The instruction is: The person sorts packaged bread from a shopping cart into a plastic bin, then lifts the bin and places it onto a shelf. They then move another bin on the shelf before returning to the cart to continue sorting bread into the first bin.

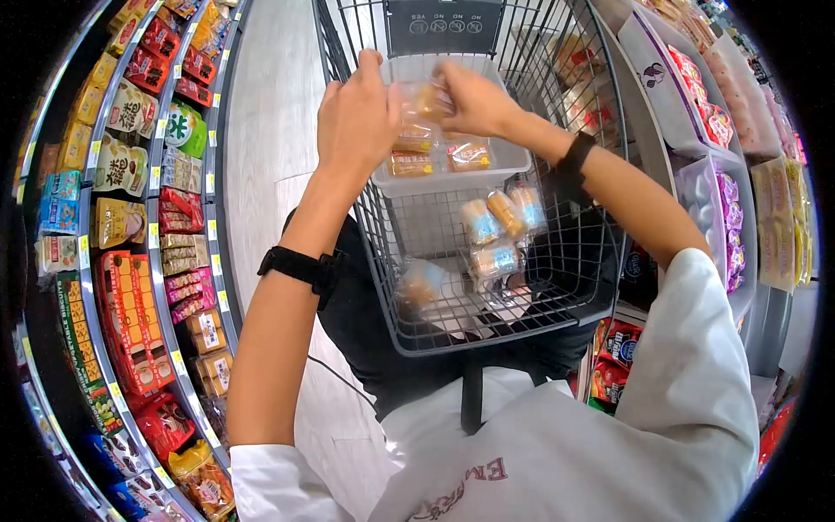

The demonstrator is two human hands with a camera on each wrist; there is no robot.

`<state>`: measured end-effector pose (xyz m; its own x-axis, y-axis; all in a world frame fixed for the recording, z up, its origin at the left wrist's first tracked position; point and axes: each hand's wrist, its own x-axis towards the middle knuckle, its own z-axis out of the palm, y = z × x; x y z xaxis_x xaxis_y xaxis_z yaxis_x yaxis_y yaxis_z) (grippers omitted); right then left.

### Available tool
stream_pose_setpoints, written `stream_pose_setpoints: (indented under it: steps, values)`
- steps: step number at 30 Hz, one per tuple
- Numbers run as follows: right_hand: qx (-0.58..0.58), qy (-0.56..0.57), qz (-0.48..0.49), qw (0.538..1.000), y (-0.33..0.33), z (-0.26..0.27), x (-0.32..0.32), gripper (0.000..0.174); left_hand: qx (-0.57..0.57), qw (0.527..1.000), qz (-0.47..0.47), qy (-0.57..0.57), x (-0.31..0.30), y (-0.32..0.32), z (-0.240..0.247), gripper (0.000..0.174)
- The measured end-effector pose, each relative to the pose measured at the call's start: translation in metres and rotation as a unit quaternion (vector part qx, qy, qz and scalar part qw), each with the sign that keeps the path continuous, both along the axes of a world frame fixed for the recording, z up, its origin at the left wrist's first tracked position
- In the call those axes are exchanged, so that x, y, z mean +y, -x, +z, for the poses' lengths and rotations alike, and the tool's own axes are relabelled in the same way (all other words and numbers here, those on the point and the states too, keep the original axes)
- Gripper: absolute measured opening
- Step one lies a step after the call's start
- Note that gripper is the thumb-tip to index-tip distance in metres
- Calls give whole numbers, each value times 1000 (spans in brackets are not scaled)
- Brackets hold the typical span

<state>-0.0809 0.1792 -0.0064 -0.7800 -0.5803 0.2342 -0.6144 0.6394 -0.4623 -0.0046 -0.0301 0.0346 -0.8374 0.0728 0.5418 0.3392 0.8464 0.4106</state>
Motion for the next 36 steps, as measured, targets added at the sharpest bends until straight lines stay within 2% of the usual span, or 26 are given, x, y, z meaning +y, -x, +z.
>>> stream_pose_setpoints:
  steps: [2, 3, 5, 8, 9, 11, 12, 13, 14, 15, 16, 17, 19, 21, 22, 24, 25, 26, 28, 29, 31, 32, 33, 34, 35, 36]
  values:
    - [-18, -183, 10, 983, 14, -26, 18, 65, 15, 1000, -13, 13, -1, 1, -2, 27]
    - [-20, -184, 10, 983, 18, -39, 23, 65, -1, 1000, -6, 10, -1, 0, -1, 26]
    - [-26, -339, 3, 941, 25, -66, 30, 68, -20, 1000, 2, 8, -2, 0, 0, 27]
    - [-25, -328, 65, 942, 53, -132, 51, 74, -13, 1000, -14, 12, -3, 2, -4, 26]
    - [-28, -329, 67, 942, 49, -132, 49, 74, 0, 1000, -19, 17, -4, 3, -5, 26]
    - [124, -313, 3, 942, 36, -115, 34, 63, 12, 999, -23, 21, -4, 3, -7, 26]
    - [122, -314, 5, 942, 24, -91, 19, 63, 13, 1000, -12, 18, -4, 3, -7, 25]
    - [-26, -319, 50, 946, 5, -54, 0, 55, 14, 1000, -2, 14, -4, 3, -8, 24]
    - [-182, -316, 92, 927, -21, -27, -13, 46, 3, 1000, -5, 12, -3, 1, -11, 24]
    - [-250, -281, 165, 912, -45, -9, -21, 36, 25, 999, -20, 10, -6, 3, -11, 23]
    - [-324, -210, 264, 884, -58, -24, -20, 48, 51, 998, -36, 7, -7, 4, -8, 22]
    - [-267, -200, 354, 874, -78, -38, -19, 61, 31, 999, -31, 3, -6, 2, -5, 19]
    - [-190, -309, 395, 844, -127, -34, -40, 77, 26, 999, -30, 7, -4, 4, -5, 19]
    - [-135, -210, 411, 877, -161, -68, -42, 75, 16, 1000, -22, 13, -5, 2, -6, 18]
    - [-133, -207, 413, 877, -168, -84, -45, 75, 23, 999, -24, 13, -5, 1, -6, 17]
    - [-197, -207, 406, 868, -172, -96, -53, 65, 35, 999, -27, 16, -6, 1, -4, 16]
    - [-188, -180, 413, 873, -170, -92, -51, 52, 33, 999, -34, -14, -7, 2, -4, 14]
    - [-183, -181, 413, 873, -164, -87, -47, 52, 30, 998, -42, -46, -7, 3, -4, 13]
    - [-241, -143, 456, 845, -148, -66, -39, 67, 15, 996, -46, -77, -7, 4, -3, 13]
    - [-242, -142, 455, 845, -141, -51, -30, 67, -4, 993, -51, -108, -7, 3, -4, 13]
    - [-405, -100, 323, 850, -123, -13, -15, 57, -21, 991, -59, -117, -7, 1, -2, 13]
    - [-477, -26, 275, 834, -110, -16, -4, 47, -35, 989, -66, -125, -7, 1, 0, 15]
    - [-541, 49, 223, 809, -95, -19, 9, 39, -33, 989, -69, -126, -9, 1, 1, 15]
    - [-624, 143, 143, 755, -81, -19, 23, 41, -35, 990, -90, -104, -10, 2, 2, 19]
    - [-691, 236, 60, 681, -73, -21, 36, 43, -37, 990, -110, -83, -10, 2, 3, 24]
    - [-700, 281, -10, 657, -73, -6, 33, 50, -33, 990, -113, -83, -8, 0, 7, 24]
